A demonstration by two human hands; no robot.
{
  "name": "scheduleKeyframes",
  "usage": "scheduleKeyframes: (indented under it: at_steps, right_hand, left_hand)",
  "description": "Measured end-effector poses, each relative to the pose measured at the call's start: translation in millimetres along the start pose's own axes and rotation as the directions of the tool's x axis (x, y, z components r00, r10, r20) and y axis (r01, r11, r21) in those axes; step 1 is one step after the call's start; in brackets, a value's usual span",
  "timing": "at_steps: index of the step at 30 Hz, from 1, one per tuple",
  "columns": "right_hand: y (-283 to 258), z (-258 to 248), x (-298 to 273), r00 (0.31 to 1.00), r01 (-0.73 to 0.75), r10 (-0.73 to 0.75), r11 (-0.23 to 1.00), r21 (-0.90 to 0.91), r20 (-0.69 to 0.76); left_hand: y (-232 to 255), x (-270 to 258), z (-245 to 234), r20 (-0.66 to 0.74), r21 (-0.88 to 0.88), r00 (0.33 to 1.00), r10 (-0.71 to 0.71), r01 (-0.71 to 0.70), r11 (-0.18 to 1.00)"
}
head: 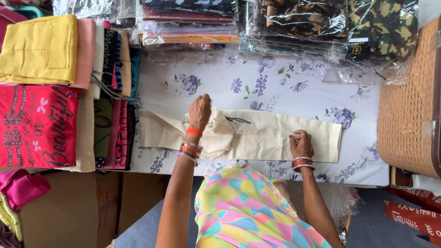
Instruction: The recorder is folding several different garments, including a yellow shirt, white pants, and maroon trousers, on a table.
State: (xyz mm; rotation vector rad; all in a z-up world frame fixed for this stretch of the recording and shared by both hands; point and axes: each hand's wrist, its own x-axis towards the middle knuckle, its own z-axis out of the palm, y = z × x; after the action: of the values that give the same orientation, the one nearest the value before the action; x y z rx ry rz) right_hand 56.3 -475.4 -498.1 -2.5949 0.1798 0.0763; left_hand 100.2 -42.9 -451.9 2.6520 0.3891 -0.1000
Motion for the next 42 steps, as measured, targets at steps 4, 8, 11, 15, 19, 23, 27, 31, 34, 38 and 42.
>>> scheduleKeyframes:
  at_steps: [4, 8, 11, 15, 19, 23, 27, 31, 34, 38, 42]
  right_hand:
    - [3, 3, 0, 1.000, -0.010, 0.009, 1.000, -0.011, -0.016]
    - [1, 2, -1, 1.000, 0.008, -0.009, 1.000, -0.021, -0.030]
    - [-7, -3, -1, 0.999, -0.033, 0.033, 0.999, -0.019, -0.004]
    - [-8, -3, 0, 0.998, -0.062, 0.062, 0.998, -0.020, 0.030]
    - [-10, -3, -1, 0.998, -0.057, 0.057, 0.998, -0.035, 0.022]
    - [-7, -2, 0, 0.999, -0.037, 0.037, 0.998, -0.048, 0.008]
    - [-6, -2, 0, 1.000, -0.028, 0.029, 0.999, -0.041, 0.004]
    - [-11, -4, 1, 0.999, -0.045, 0.046, 0.997, -0.057, 0.025]
    - [-9, -4, -1, 0.999, -0.045, 0.046, 0.998, -0.054, 0.016]
    - [-6, -2, 0, 0.999, -0.030, 0.031, 0.998, -0.058, 0.008]
    - [-9, -4, 1, 0.999, -0.048, 0.049, 0.998, -0.051, 0.012]
  left_hand:
    - [-75, 24, 58, -0.259, 0.048, 0.944, 0.205, -0.199, 0.979]
    - [-100, 13, 69, -0.180, 0.139, 0.980, 0.090, -0.066, 0.988]
    - [-72, -14, 27, -0.214, 0.017, 0.974, 0.066, -0.064, 0.998]
    - [-48, -61, 21, -0.318, -0.102, 0.948, -0.011, -0.023, 0.995]
    - [-36, -95, 28, -0.321, -0.177, 0.936, -0.143, 0.089, 0.980]
    - [-23, -108, 28, -0.324, -0.240, 0.922, -0.214, 0.139, 0.961]
    - [-26, -114, 36, -0.241, -0.220, 0.945, -0.220, 0.168, 0.961]
    - [-25, -111, 26, -0.322, -0.233, 0.928, -0.187, 0.113, 0.966]
    - [-50, -100, 39, -0.332, -0.256, 0.930, -0.159, 0.073, 0.964]
    - [-83, -67, 39, -0.281, -0.165, 0.958, -0.063, 0.017, 0.986]
    - [-67, -22, -3, -0.127, -0.081, 0.975, -0.180, 0.171, 0.982]
